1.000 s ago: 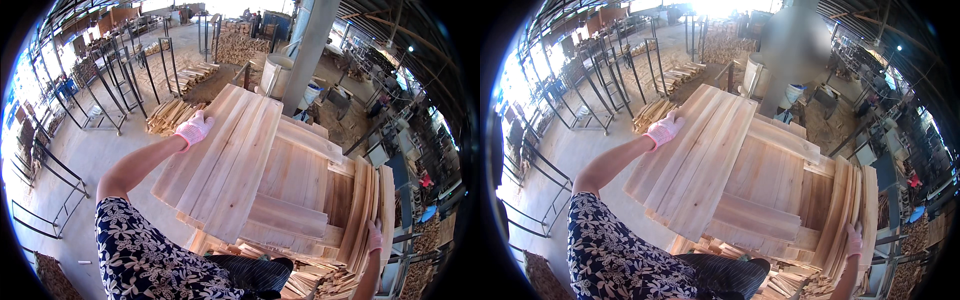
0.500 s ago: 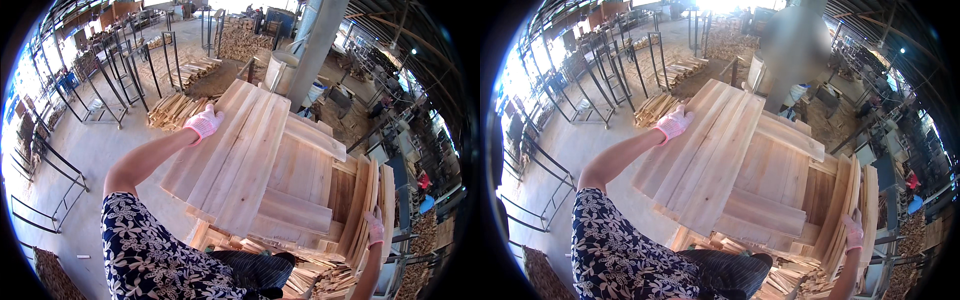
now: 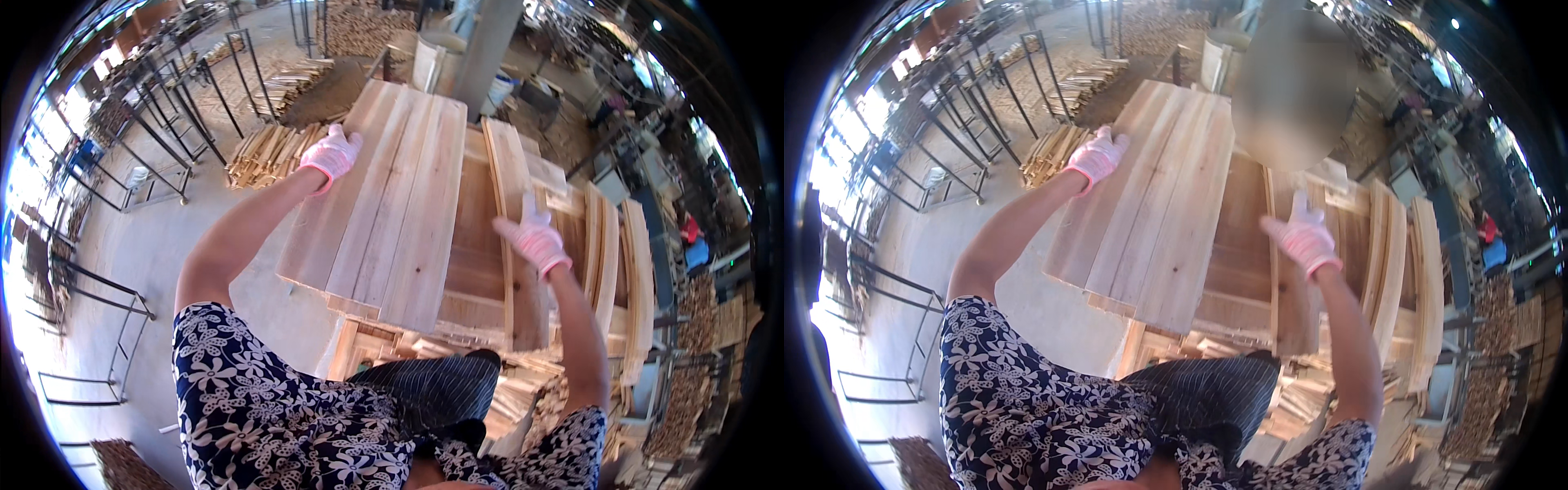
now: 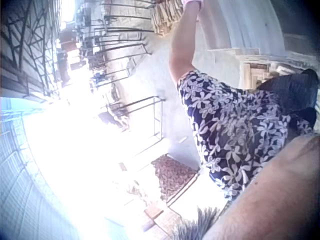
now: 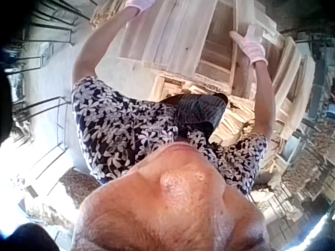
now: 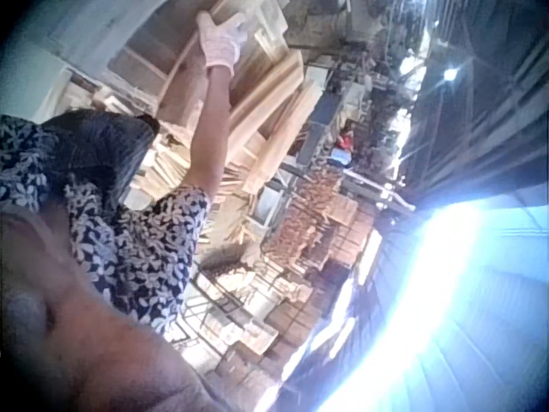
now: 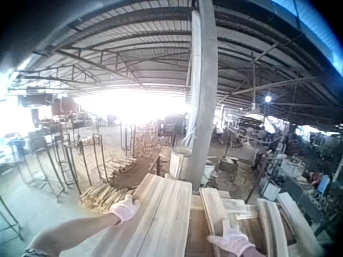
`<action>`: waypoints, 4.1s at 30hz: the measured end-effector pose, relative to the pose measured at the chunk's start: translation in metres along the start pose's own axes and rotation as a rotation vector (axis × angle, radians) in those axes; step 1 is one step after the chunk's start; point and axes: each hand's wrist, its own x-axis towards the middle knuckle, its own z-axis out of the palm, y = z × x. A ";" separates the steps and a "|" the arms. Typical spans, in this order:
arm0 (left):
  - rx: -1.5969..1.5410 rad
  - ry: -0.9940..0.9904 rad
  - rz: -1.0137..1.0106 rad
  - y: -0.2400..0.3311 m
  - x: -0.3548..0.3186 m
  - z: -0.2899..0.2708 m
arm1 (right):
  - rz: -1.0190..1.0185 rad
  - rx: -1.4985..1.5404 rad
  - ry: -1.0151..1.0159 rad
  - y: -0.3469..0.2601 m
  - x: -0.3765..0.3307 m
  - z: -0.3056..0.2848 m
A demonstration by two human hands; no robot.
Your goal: The person repeatedly picks up wooden planks from a large pile and stacks them onto a growing stack. The person uses both hands to lift and place the planks, occasionally adjusting their position to align them.
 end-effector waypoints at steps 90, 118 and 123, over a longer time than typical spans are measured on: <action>-0.336 0.114 -0.043 -0.105 0.035 0.009 | 0.603 -0.318 0.264 0.366 0.026 -0.074; -0.379 -0.081 -0.063 -0.050 -0.045 -0.007 | -0.037 0.275 0.001 0.090 0.039 0.037; -0.413 -0.109 -0.091 -0.012 -0.070 -0.029 | 0.004 0.231 0.131 0.106 0.048 0.043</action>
